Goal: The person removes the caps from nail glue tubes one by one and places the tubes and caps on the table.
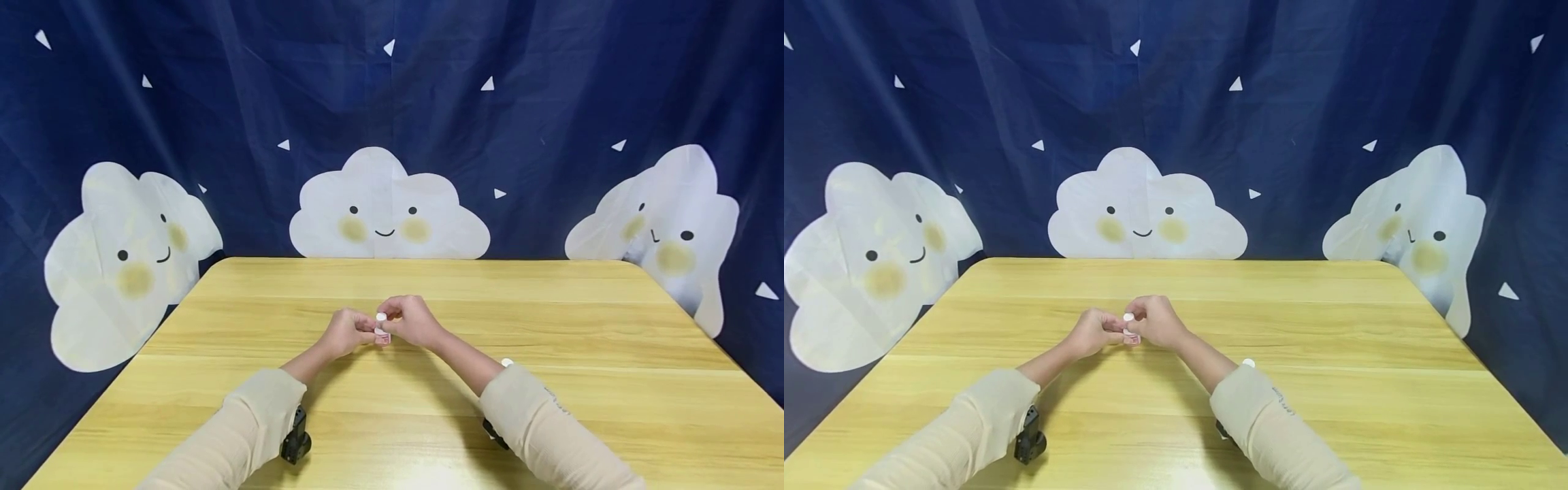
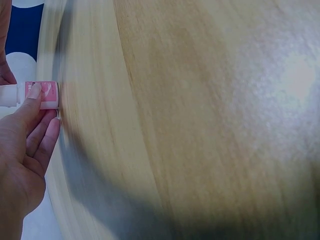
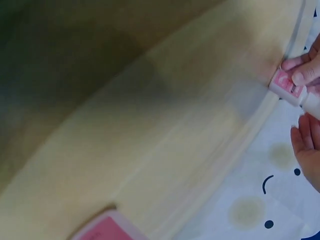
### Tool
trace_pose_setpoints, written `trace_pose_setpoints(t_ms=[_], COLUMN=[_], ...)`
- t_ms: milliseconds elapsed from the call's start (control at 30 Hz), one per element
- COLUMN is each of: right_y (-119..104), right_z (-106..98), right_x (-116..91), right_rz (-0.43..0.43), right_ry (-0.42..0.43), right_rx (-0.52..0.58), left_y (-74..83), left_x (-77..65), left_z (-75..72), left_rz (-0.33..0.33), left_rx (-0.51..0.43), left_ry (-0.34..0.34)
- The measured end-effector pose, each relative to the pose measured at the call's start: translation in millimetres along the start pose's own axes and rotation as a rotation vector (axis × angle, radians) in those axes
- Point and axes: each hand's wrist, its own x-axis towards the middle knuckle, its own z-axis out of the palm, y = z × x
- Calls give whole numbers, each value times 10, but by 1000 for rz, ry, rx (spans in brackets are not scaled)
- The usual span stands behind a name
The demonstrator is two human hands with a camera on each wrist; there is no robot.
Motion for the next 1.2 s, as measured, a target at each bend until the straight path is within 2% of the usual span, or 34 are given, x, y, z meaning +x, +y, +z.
trace_pose_setpoints(t_ms=[167, 367, 800, 1200], right_y=[3, 14, 2, -14], right_z=[64, 72, 12, -33], right_x=[-11, -4, 34, 18], right_rz=[67, 95, 36, -13], right_ry=[74, 92, 42, -27], right_rx=[46, 58, 28, 58], left_y=[-2, -8, -26, -9], left_x=[3, 9, 23, 22], left_z=[-3, -6, -3, 1], left_rz=[-14, -10, 10, -1], left_rx=[7, -5, -37, -51], left_ry=[13, 1, -15, -6])
